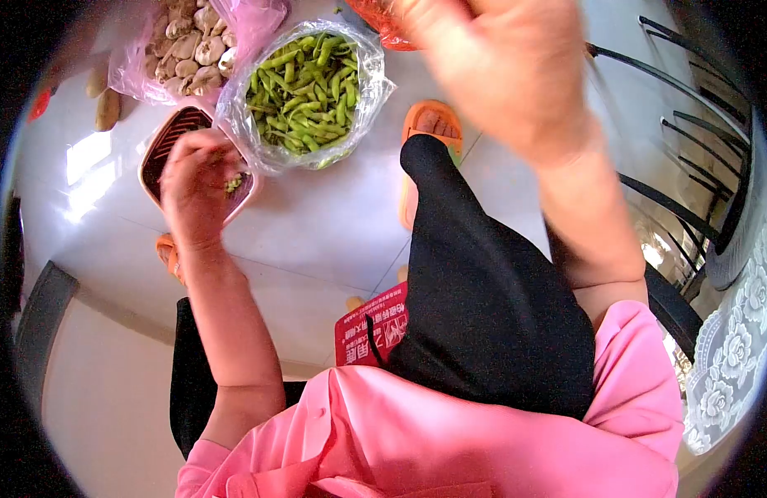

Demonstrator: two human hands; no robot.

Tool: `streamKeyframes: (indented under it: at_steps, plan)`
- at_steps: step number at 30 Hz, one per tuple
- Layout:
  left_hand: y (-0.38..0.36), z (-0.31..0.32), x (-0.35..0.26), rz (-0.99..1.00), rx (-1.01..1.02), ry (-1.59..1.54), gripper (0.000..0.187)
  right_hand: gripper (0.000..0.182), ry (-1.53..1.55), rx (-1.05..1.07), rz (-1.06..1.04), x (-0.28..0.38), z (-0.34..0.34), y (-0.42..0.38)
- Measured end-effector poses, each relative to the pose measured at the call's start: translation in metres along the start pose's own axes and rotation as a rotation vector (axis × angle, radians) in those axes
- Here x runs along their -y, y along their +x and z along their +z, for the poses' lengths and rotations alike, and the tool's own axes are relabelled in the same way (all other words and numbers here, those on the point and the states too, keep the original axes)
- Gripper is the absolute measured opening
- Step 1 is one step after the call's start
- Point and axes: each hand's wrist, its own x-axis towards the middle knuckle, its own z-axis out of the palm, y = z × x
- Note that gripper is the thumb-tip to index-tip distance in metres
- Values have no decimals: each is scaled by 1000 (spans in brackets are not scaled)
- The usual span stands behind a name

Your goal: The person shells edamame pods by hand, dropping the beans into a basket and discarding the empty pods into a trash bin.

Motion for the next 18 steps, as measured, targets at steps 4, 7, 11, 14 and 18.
streamKeyframes:
  at_steps: [4, 7, 11, 14, 18]
  plan:
    - [-5, -38, -40, 143, -90, 409, 17, 29, -407, -71, 93, -18, -10, 16]
    - [-1, -53, -39, 69, -191, 733, 18, 21, -560, -142, -85, -42, 0, 10]
    - [4, -57, -21, 3, -250, 1130, 21, 10, -202, 83, -214, -30, 50, -2]
    - [3, -43, -18, 128, -284, 1220, 21, 15, -49, 239, -130, -56, 124, -12]
    - [-3, 9, -20, 361, -283, 737, 21, 18, -208, 356, 11, -101, 193, -4]
